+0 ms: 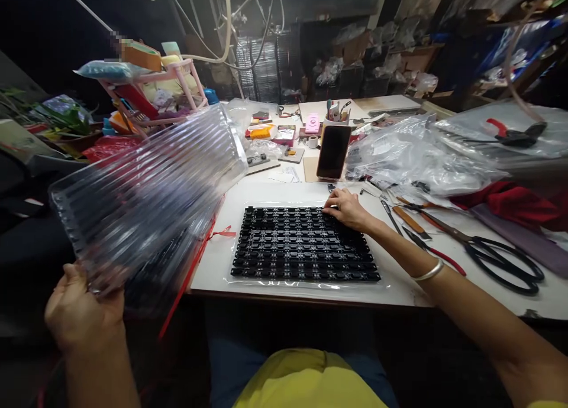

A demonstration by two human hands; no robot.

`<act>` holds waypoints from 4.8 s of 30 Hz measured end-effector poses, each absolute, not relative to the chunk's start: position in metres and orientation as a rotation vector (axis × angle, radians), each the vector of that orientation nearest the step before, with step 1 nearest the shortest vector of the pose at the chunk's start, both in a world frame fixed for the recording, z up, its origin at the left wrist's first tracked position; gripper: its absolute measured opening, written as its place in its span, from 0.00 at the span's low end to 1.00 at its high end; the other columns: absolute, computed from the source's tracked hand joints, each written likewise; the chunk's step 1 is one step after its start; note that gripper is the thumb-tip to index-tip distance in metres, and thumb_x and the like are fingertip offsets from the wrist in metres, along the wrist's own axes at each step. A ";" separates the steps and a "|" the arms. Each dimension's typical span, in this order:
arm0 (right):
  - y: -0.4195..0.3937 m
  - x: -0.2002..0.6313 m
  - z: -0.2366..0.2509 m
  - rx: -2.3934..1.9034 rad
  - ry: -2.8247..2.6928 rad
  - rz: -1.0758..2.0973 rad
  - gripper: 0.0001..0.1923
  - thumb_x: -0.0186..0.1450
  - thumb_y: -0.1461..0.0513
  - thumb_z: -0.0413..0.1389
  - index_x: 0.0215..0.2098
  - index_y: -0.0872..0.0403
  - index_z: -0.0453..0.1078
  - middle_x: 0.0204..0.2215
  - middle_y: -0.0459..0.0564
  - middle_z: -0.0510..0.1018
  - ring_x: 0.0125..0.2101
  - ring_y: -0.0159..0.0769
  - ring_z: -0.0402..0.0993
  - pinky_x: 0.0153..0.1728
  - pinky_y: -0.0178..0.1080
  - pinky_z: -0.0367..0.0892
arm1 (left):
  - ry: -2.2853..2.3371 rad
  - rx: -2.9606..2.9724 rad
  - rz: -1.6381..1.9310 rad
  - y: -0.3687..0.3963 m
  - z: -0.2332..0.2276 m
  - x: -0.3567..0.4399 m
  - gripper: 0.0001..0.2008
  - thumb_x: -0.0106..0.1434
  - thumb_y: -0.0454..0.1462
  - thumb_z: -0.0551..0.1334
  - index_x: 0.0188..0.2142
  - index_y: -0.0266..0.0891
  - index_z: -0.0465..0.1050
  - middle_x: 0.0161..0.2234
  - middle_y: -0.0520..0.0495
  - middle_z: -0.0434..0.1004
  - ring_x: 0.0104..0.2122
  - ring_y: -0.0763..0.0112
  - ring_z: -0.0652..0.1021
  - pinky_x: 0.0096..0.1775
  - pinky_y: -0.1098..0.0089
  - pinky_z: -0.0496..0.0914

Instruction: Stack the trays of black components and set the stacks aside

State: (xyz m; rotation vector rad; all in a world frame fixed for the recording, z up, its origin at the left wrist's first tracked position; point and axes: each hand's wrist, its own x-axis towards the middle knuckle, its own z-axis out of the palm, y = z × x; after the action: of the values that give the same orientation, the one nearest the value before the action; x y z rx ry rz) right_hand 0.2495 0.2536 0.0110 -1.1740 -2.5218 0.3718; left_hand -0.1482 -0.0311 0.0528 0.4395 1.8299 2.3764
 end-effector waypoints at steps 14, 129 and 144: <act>0.252 0.170 0.025 -1.033 -2.647 0.465 0.12 0.65 0.57 0.52 0.33 0.52 0.76 0.36 0.54 0.71 0.42 0.45 0.63 0.41 0.49 0.56 | 1.630 0.232 2.505 -0.036 0.049 -0.147 0.05 0.59 0.35 0.61 0.33 0.33 0.72 0.28 0.49 0.72 0.23 0.73 0.72 0.20 0.72 0.72; 0.230 0.059 0.029 -0.936 -2.876 0.236 0.15 0.65 0.57 0.53 0.47 0.55 0.66 0.47 0.52 0.69 0.45 0.40 0.68 0.45 0.49 0.64 | 1.552 0.353 2.436 -0.054 0.045 -0.157 0.12 0.64 0.38 0.56 0.37 0.33 0.75 0.17 0.53 0.65 0.18 0.77 0.64 0.24 0.75 0.68; 0.210 0.078 0.041 -0.870 -2.962 0.341 0.16 0.53 0.75 0.47 0.26 0.55 0.74 0.38 0.55 0.72 0.40 0.42 0.61 0.38 0.43 0.47 | 1.557 0.365 2.453 -0.054 0.044 -0.157 0.10 0.62 0.39 0.58 0.35 0.33 0.74 0.19 0.53 0.68 0.19 0.76 0.67 0.25 0.74 0.70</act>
State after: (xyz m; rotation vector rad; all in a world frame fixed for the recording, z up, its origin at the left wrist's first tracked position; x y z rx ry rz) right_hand 0.0779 0.2100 0.0409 -0.8696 -2.9615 0.3411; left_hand -0.1570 -0.0542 0.0445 0.3648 1.5570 2.4528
